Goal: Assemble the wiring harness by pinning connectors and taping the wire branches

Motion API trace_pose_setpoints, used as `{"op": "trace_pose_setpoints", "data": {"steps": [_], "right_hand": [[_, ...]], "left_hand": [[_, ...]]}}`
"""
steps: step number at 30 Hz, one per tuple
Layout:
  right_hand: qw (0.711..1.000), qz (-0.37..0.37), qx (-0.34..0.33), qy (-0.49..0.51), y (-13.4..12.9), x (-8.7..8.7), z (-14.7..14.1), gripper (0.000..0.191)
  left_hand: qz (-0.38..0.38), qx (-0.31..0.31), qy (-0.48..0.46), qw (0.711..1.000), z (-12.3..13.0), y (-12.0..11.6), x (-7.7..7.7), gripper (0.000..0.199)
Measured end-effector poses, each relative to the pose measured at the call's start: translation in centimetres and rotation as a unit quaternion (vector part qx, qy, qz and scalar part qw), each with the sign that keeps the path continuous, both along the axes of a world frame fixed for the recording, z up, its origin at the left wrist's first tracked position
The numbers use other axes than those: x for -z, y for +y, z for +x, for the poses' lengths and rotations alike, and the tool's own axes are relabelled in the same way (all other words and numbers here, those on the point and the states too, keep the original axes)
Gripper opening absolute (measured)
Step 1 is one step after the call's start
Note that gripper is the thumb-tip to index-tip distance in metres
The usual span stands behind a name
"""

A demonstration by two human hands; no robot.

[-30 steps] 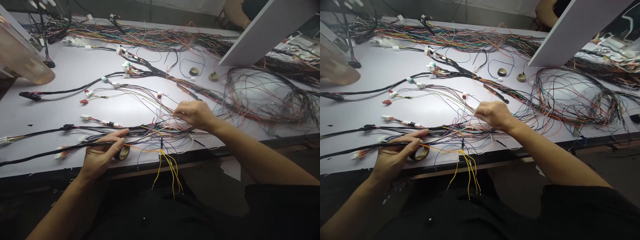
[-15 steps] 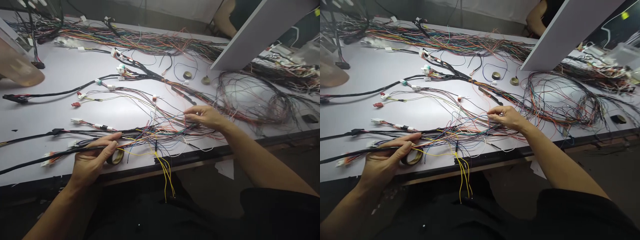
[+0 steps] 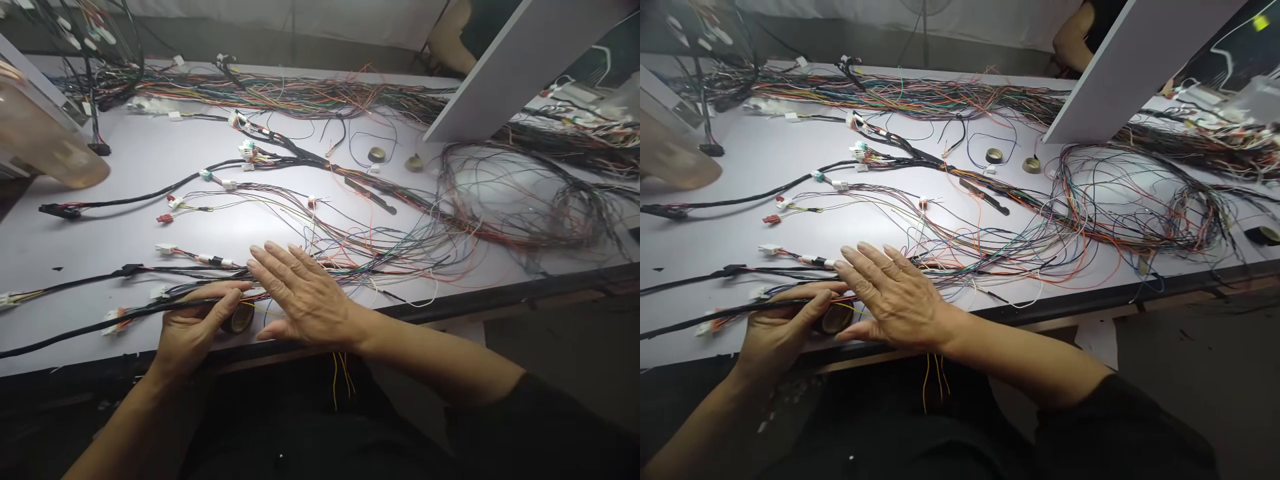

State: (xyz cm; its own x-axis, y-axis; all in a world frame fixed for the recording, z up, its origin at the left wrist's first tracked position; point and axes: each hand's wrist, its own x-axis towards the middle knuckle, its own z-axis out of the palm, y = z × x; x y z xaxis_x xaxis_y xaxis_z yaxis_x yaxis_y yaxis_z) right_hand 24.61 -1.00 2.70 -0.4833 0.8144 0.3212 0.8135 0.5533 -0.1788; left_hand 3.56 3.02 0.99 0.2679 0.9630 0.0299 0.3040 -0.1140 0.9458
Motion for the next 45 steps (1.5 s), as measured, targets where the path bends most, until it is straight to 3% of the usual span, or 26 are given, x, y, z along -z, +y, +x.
{"op": "trace_pose_setpoints", "data": {"steps": [4,7,12,17,20,25,29,37,45], "right_hand": [[0.997,-0.056,0.037,-0.032,-0.3,3.7,1.3,0.081],[0.994,-0.080,0.059,-0.037,-1.0,4.7,4.1,0.081],[0.995,-0.086,0.047,0.003,-1.5,3.9,6.3,0.083],[0.986,0.006,0.054,0.157,-1.8,2.2,5.8,0.034],[0.988,0.025,0.037,0.150,-2.2,1.8,4.2,0.019],[0.996,-0.005,0.035,0.078,-3.4,2.5,2.4,0.016],[0.994,-0.003,0.050,0.094,-4.2,2.7,2.9,0.012],[0.988,0.012,0.128,0.087,-2.7,3.3,2.9,0.014],[0.994,0.016,0.077,0.075,-3.2,2.9,3.5,0.011]], "left_hand": [[0.010,-0.022,0.013,1.000,-0.1,-0.1,0.0,0.015],[0.006,-0.048,0.008,0.999,0.0,0.0,0.0,0.018],[-0.007,-0.038,0.005,0.999,-0.2,0.3,0.4,0.018],[-0.014,-0.023,-0.002,1.000,-0.3,0.4,0.6,0.017],[-0.015,-0.022,-0.007,1.000,-0.3,0.3,0.6,0.018],[-0.011,-0.022,-0.002,1.000,-0.2,0.2,0.4,0.020],[-0.023,-0.011,-0.008,1.000,-0.2,0.1,0.1,0.019],[-0.035,-0.013,-0.022,0.999,-0.1,-0.5,-0.3,0.014],[-0.023,-0.026,-0.043,0.998,-0.2,-0.7,0.1,0.011]]}}
